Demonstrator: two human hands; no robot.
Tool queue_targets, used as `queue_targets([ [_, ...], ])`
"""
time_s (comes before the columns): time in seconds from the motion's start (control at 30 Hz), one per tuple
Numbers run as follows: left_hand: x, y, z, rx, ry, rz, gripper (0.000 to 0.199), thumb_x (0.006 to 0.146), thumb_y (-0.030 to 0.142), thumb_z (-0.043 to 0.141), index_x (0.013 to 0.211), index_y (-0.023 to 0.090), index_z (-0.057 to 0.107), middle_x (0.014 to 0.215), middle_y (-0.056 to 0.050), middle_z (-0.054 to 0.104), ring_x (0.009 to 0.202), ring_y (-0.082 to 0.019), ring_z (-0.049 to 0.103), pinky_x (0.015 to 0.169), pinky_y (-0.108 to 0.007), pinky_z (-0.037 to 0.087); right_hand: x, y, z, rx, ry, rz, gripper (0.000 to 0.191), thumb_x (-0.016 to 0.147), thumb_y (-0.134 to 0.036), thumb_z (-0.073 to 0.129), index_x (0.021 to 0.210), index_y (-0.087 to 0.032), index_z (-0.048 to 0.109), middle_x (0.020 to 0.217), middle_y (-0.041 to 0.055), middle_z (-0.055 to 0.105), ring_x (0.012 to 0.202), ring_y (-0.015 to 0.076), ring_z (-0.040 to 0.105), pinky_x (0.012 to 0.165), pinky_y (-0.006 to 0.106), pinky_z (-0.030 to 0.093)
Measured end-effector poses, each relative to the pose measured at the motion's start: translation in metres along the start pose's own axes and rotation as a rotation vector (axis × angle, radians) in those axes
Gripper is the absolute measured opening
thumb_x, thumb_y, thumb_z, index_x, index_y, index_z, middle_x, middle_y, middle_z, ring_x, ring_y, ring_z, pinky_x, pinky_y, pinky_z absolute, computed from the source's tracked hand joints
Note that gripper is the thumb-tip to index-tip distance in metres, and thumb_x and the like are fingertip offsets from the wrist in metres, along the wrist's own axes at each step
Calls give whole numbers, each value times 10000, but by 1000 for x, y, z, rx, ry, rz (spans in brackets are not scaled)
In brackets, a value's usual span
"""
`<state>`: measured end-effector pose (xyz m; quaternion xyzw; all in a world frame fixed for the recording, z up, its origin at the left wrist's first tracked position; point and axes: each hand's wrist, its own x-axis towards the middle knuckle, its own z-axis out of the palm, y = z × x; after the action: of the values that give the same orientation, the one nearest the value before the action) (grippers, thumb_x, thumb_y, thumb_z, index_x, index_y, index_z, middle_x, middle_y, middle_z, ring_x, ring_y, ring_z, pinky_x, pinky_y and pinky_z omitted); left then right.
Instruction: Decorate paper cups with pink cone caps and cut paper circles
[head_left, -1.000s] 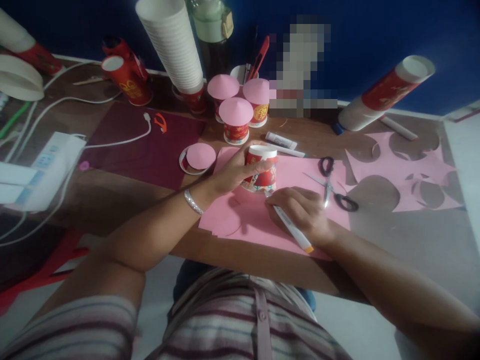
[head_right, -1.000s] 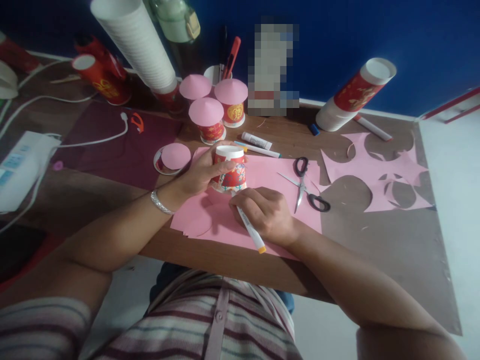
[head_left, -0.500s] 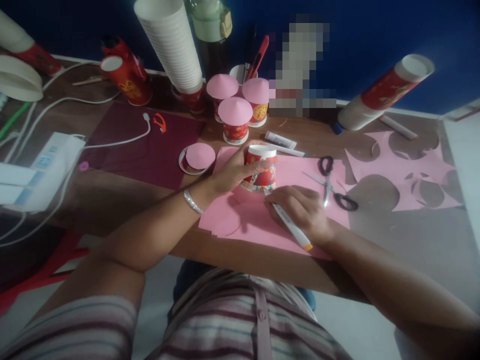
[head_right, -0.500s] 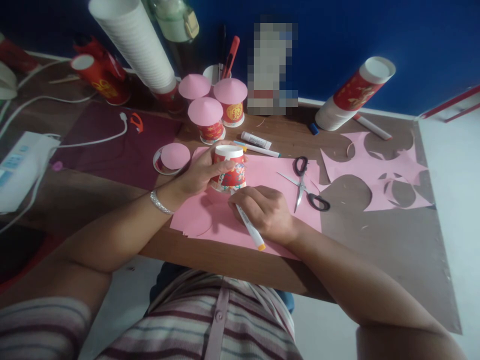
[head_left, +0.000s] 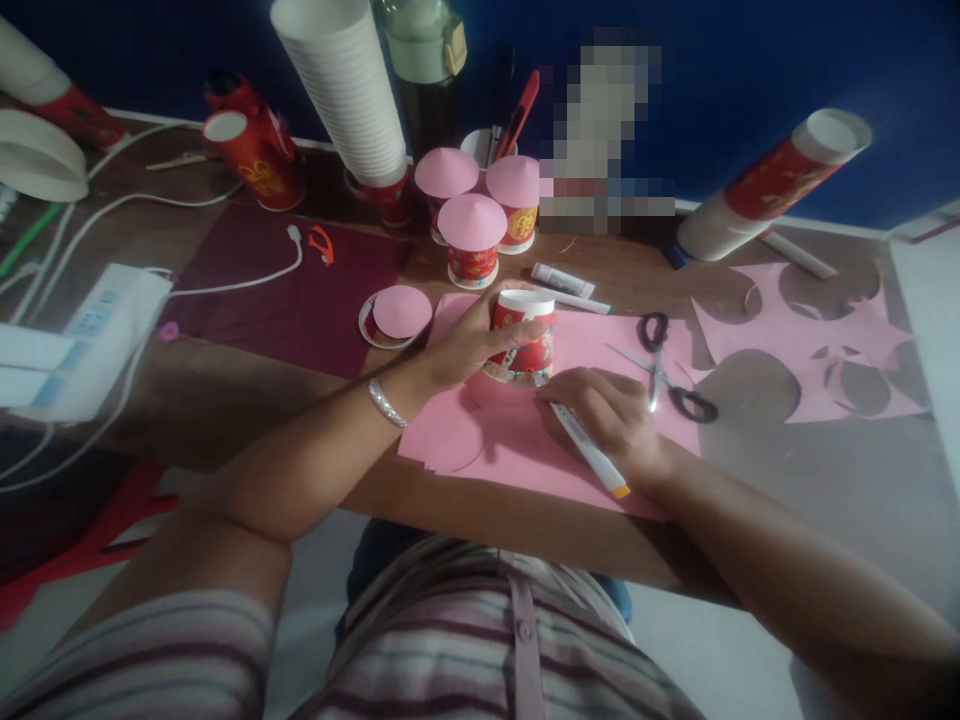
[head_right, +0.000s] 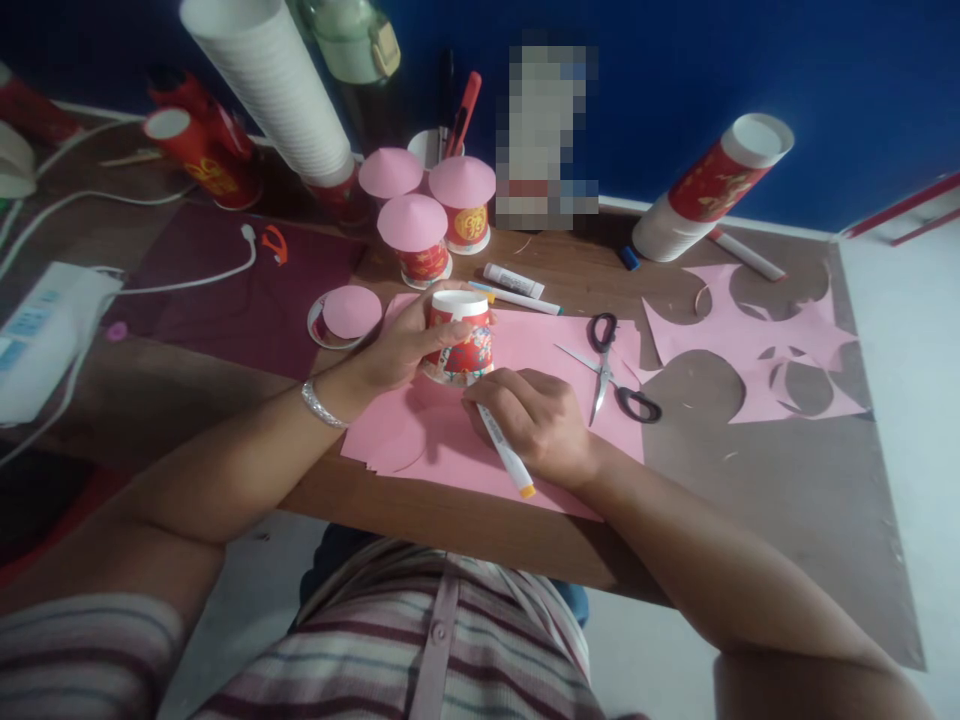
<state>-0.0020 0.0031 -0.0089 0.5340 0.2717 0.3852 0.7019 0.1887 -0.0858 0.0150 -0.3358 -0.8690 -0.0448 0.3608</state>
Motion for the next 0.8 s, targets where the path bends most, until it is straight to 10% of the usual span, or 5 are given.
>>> queue_targets([
  [0.8,0,3,2,-23,9,-27,424,824,395,814,1129,188,605,1081,-67,702,966,-199,676,861,-347,521,0,0,-2,10,-4,-9,166,895,-71,665,1005,-166,582,767,28,698,671,150,681,598,262,524],
])
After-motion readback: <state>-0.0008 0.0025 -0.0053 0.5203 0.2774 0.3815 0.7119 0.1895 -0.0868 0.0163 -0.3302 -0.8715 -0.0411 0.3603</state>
